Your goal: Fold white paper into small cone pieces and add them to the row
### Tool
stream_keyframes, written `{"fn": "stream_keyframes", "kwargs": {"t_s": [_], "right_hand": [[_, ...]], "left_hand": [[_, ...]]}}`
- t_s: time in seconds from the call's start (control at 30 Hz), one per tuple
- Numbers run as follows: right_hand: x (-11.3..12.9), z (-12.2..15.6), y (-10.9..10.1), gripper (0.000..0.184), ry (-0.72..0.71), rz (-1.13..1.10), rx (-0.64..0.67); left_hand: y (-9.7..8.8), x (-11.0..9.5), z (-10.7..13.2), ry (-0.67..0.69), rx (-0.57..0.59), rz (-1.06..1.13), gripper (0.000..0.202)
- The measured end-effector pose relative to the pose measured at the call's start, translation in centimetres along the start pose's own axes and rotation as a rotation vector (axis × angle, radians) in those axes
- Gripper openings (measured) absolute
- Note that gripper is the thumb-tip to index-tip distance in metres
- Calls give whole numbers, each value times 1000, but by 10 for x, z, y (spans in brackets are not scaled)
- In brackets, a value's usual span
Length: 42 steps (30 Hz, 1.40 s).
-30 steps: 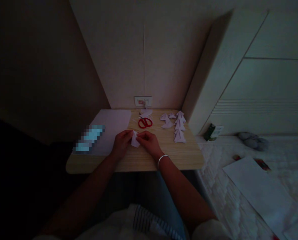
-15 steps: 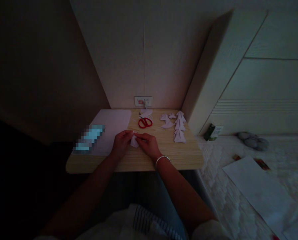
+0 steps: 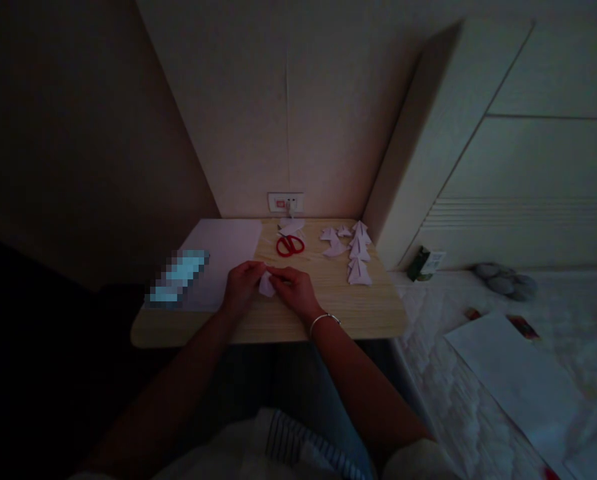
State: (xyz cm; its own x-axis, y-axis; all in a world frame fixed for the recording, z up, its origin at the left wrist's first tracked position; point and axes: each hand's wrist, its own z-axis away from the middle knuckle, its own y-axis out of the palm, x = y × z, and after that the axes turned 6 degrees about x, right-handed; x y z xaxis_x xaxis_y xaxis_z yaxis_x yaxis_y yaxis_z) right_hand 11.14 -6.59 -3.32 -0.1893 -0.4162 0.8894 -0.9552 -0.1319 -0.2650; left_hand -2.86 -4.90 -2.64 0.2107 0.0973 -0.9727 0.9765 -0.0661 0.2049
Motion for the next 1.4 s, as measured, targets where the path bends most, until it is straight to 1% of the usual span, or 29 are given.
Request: {"fn": "stream_keyframes", "kwargs": {"t_s": [0.2,0.33,0.43,0.57,0.7,0.83,1.0,1.1,1.23,1.4], "right_hand": [[-2,-1,2,25,36,-86,-3],[-2,-2,4,22,121,-232,-18],[-1,-4,4,18,175,-312,-43],[0,-5,2,18,200,-311,-69],[0,-5,3,19,190,-317,-53],[-1,-5,4,20,165,-296,-27],[-1,-6,2,21,178,-391,-18],[-1,-7,1,21,171,-407,-14],[-2,-8,0,24,175,-379,-62],[-2,-9,0,28,199,-380,-110]], "left_hand": [[1,1,-2,-2,-39,10,21],[3,0,-1,-29,-49,50,23],[4,-2,0,-32,-37,34,25],[4,-5,2,-20,3,29,27],[5,-6,2,-34,-21,18,26],[4,-3,0,-24,-27,64,25],[2,0,-1,-34,-35,83,27],[2,0,-2,-36,-29,85,27],[3,-2,-1,-39,-23,16,28],[4,-2,-1,-63,34,-11,34]]}}
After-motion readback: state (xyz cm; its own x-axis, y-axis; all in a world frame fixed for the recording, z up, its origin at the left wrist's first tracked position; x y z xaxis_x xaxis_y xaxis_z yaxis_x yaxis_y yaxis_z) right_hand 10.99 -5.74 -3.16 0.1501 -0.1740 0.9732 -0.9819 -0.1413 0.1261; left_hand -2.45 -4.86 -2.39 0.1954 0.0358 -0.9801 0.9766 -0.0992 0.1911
